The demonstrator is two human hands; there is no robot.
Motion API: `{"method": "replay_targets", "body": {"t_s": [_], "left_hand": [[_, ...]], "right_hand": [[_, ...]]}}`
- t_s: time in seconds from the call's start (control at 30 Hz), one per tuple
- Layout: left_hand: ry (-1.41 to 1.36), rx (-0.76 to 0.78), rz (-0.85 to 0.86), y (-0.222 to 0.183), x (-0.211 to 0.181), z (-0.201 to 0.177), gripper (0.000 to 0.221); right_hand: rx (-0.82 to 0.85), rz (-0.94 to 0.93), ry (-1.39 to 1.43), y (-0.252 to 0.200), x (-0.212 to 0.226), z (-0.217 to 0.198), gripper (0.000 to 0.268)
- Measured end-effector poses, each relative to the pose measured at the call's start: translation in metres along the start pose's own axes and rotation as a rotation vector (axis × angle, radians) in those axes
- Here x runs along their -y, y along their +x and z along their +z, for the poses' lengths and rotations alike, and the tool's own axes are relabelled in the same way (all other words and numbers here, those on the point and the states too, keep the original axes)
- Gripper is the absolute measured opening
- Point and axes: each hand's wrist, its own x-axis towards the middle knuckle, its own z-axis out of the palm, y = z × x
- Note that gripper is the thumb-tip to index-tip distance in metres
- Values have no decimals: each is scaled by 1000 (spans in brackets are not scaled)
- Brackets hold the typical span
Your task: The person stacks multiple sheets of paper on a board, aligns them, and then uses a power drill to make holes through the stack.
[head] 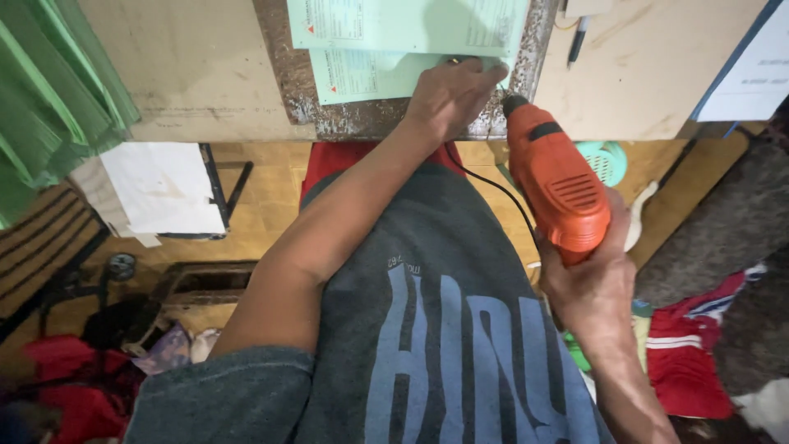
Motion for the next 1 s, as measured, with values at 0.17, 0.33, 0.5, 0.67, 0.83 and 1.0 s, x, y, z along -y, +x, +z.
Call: {"method": "replay_targets", "body": {"t_s": [0.17,0.33,0.5,0.67,0.83,1.0], "left_hand": [[13,-165,38,0,9,21,29],[17,-190,42,2,8,21,27],[15,-132,19,3,6,15,28],[-8,-146,32,3,7,17,28],[-50,-289,88,-1,18,37,25],[-27,-256,99,2,9,22,22]], "right_hand": [[56,105,-3,-4,39,-6,72],[15,-16,-12,4,24,-1,73],[34,58,-35,7,29,-2,72],[50,66,-41,12,26,1,74],[46,-83,-13,17,21,3,72],[36,-86,1,11,25,-3,69]]}}
